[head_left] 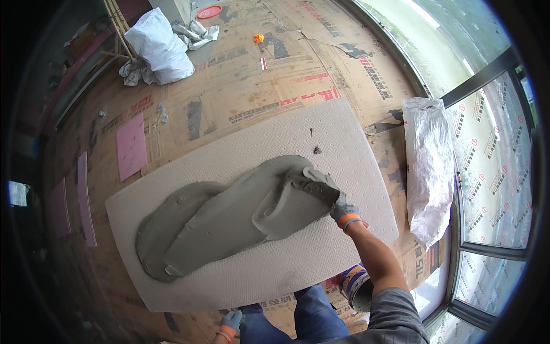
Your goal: The person places a large ceramic tile on the floor, scoops adhesive from a bucket, spreads it evenly across the tile back with a trowel, and combs the adhesive into ridges using a notched trowel. The tile remains on the floor with adhesive applied.
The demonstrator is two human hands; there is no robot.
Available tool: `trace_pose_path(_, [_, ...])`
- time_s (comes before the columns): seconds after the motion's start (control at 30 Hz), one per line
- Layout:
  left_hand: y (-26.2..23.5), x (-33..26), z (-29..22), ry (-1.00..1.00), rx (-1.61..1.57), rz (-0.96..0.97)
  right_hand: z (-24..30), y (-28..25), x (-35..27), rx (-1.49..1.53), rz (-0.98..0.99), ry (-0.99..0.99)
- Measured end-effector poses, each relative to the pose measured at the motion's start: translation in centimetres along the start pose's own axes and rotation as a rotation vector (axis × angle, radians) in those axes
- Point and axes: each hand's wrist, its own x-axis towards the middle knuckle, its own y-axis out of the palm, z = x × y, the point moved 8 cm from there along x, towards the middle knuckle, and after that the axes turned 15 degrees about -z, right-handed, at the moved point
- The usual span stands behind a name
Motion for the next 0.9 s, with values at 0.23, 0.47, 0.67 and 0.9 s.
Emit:
trace_pose_path(0.23, [4.1, -2.7, -1.1, -0.084, 0.015, 0.000, 0.7, 0.6, -6.8, 1.255, 0.423, 0.824])
trace_pose_path(0.47, [5.6, -3.3, 1.7, -0.191, -0.031, 0.007, 8.0, 6.5, -2.2, 1.642, 0.245, 1.047])
trace_pose_path(0.67, [5.4, -4.7, 2.9, -0.232, -0.152, -0.067, 28.4, 8.2, -7.6, 1.360, 0.693, 0.683])
trace_pose_path(0.9, [5.4, -5.3, 3.6, -0.322, -0.146, -0.106, 37.3, 7.3, -14.2, 0.381, 0.554, -0.504])
